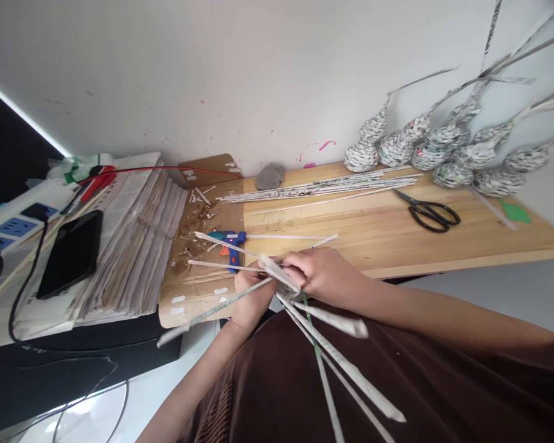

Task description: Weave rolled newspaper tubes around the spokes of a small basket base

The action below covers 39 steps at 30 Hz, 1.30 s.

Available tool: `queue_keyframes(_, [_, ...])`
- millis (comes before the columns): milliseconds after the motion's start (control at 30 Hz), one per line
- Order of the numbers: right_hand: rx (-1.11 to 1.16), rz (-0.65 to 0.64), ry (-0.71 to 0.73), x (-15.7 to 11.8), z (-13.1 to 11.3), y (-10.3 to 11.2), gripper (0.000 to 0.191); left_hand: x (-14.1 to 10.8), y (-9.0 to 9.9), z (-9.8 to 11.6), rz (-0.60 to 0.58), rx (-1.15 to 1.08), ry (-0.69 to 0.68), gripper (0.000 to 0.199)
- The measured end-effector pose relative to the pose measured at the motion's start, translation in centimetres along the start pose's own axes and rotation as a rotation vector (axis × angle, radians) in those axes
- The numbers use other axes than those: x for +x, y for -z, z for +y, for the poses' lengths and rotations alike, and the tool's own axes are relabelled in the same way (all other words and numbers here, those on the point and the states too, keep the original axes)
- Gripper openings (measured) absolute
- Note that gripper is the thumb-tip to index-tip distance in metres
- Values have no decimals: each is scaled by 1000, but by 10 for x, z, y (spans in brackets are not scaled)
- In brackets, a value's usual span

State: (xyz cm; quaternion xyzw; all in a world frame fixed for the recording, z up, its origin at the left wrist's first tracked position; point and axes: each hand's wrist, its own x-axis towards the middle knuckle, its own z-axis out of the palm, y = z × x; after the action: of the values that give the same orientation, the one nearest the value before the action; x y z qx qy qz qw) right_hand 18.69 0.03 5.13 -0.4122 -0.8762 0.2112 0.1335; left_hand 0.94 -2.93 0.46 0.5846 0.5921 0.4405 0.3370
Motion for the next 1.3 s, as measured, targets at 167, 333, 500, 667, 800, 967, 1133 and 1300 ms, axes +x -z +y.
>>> queue_keyframes(167, [-77,-4,39,1,-2,-1,19,1,1,-5,13,25,-25,18])
queue_keyframes(333, [-81,46,75,5,3,-8,22,2,0,-4,13,96,-76,20])
queue_keyframes(500, [-101,98,161,8,7,-14,17,2,-1,-3,42,64,-92,20])
queue_keyframes(667, [-29,276,164,6,7,-14,9,0,0,0,99,176,8,10])
queue_keyframes(800, [349,371,48,3,7,-13,3,1,-1,1,87,133,84,12])
queue_keyframes(967, [571,326,-96,4,6,-13,12,1,-3,2,102,100,108,13])
queue_keyframes(1133, [321,393,60,4,10,-10,14,-2,-2,0,161,118,102,14])
queue_keyframes(1300, [115,408,75,1,18,-11,10,-3,-1,-7,170,85,128,18])
